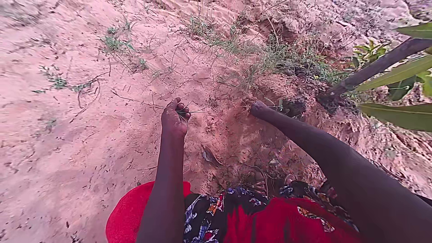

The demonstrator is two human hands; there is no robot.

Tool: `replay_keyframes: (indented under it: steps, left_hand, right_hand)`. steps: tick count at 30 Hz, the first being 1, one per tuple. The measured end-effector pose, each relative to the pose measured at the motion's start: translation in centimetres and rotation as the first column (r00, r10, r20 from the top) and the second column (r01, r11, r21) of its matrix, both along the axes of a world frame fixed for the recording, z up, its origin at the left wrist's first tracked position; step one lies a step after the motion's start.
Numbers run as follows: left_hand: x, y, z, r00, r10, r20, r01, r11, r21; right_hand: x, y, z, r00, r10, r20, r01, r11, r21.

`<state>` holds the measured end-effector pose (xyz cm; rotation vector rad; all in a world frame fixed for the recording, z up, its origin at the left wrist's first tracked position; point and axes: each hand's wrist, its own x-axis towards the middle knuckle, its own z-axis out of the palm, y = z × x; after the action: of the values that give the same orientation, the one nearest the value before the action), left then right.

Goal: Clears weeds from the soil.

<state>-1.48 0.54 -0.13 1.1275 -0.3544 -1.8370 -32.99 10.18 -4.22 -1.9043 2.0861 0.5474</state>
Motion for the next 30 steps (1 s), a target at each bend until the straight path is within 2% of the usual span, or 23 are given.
replay_keyframes:
  steps: [3, 6, 9, 11, 13, 14, 15, 17, 19, 22, 25, 30]
  left_hand:
    - [0.0, -0.5, -0.2, 1.000, 0.015, 0.004, -0.015, 1.000, 0.019]
    - [0.1, -1.1, -0.4, 1.000, 0.011, 0.000, -0.011, 1.000, 0.010]
    - [0.0, -1.4, -0.5, 1.000, 0.010, -0.005, -0.010, 1.000, 0.008]
    - [-0.2, -1.6, -0.6, 1.000, 0.003, -0.006, -0.003, 1.000, 0.001]
    - [-0.4, -1.8, -0.7, 1.000, -0.011, 0.004, 0.011, 1.000, 0.008]
    - [-0.5, -1.8, -0.7, 1.000, -0.014, 0.010, 0.014, 1.000, 0.010]
    - [-0.5, -1.8, -0.7, 1.000, -0.019, 0.011, 0.019, 1.000, 0.010]
    - [-0.6, -1.8, -0.8, 1.000, -0.024, 0.004, 0.024, 1.000, 0.002]
    - [-0.7, -1.8, -0.9, 1.000, -0.022, 0.001, 0.022, 1.000, -0.002]
    - [-0.6, -1.9, -0.8, 1.000, -0.015, 0.010, 0.015, 1.000, -0.001]
    - [-0.4, -1.7, -0.9, 1.000, -0.006, 0.023, 0.006, 1.000, -0.007]
    - [-0.5, -1.6, -0.8, 1.000, 0.008, 0.020, -0.008, 1.000, 0.005]
  right_hand:
    - [0.0, -3.2, -1.2, 0.999, -0.005, -0.044, 0.004, 1.000, -0.023]
    - [-0.2, -5.8, -2.2, 0.957, 0.025, -0.289, -0.034, 0.999, -0.025]
    - [0.6, -7.2, -2.3, 0.925, -0.120, -0.360, 0.137, 0.990, 0.023]
    - [1.8, -7.7, -1.5, 0.920, -0.223, -0.321, 0.248, 0.968, 0.036]
    - [5.2, -8.2, 2.9, 0.904, -0.323, -0.281, 0.392, 0.888, 0.240]
    - [6.4, -8.2, 4.3, 0.894, -0.358, -0.268, 0.430, 0.855, 0.289]
    - [6.9, -8.0, 4.3, 0.888, -0.383, -0.253, 0.446, 0.850, 0.280]
    - [5.5, -6.9, 0.9, 0.900, -0.379, -0.216, 0.415, 0.897, 0.151]
    - [4.8, -6.0, -0.7, 0.905, -0.384, -0.181, 0.410, 0.902, 0.135]
    - [4.8, -4.9, -1.9, 0.880, -0.463, -0.108, 0.472, 0.878, 0.076]
    - [5.2, -4.0, -2.1, 0.818, -0.575, -0.012, 0.575, 0.815, 0.072]
    - [5.5, -2.4, -2.1, 0.795, -0.603, 0.064, 0.601, 0.798, 0.050]
